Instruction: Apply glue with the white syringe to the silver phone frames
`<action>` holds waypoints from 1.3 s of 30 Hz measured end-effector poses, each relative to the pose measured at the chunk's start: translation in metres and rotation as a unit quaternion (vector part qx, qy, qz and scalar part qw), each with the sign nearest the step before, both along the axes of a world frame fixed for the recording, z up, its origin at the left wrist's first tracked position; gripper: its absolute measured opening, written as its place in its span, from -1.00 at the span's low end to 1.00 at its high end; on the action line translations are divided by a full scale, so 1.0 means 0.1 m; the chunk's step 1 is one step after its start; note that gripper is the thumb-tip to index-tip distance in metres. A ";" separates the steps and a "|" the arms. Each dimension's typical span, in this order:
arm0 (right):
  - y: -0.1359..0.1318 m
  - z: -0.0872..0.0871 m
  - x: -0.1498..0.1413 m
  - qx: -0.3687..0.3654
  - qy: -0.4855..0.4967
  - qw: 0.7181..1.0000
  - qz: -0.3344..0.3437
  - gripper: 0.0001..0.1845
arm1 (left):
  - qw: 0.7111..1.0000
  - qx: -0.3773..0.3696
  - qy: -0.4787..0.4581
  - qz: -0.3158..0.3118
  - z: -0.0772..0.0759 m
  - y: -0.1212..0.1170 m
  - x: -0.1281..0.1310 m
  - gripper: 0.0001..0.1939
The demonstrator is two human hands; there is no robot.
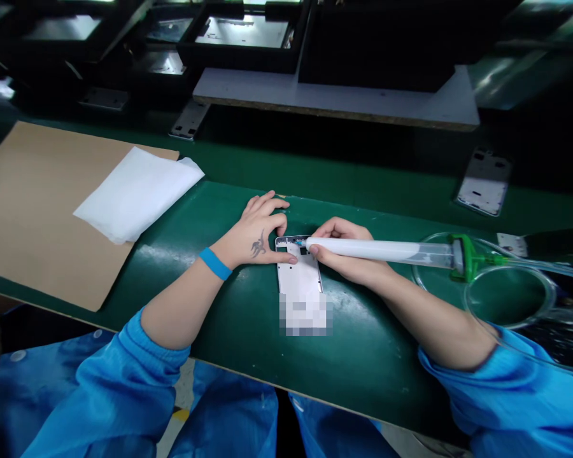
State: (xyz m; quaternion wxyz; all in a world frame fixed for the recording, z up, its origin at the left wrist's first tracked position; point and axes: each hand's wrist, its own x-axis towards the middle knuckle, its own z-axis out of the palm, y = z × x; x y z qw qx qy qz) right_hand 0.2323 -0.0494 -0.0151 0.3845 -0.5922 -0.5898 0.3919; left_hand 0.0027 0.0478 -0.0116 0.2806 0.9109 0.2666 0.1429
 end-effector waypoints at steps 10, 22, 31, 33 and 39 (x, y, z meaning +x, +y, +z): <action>0.00 0.00 0.00 0.005 0.024 1.000 -0.003 -0.74 | 1.000 0.007 0.002 0.001 -0.02 -0.01 -0.01 -0.39; 0.01 -0.02 0.01 0.001 0.011 1.000 0.005 -0.77 | 1.000 0.008 0.001 0.002 0.00 -0.01 -0.02 -0.40; 0.01 -0.02 0.01 0.008 0.019 1.000 0.004 -0.78 | 1.000 0.006 0.002 0.000 0.00 0.00 -0.03 -0.39; 0.01 -0.02 0.01 0.004 0.023 1.000 0.006 -0.78 | 1.000 0.005 0.000 0.002 0.00 -0.01 -0.03 -0.39; 0.01 -0.01 0.00 0.008 0.016 1.000 -0.002 -0.77 | 1.000 0.001 0.002 0.003 0.01 -0.01 -0.03 -0.40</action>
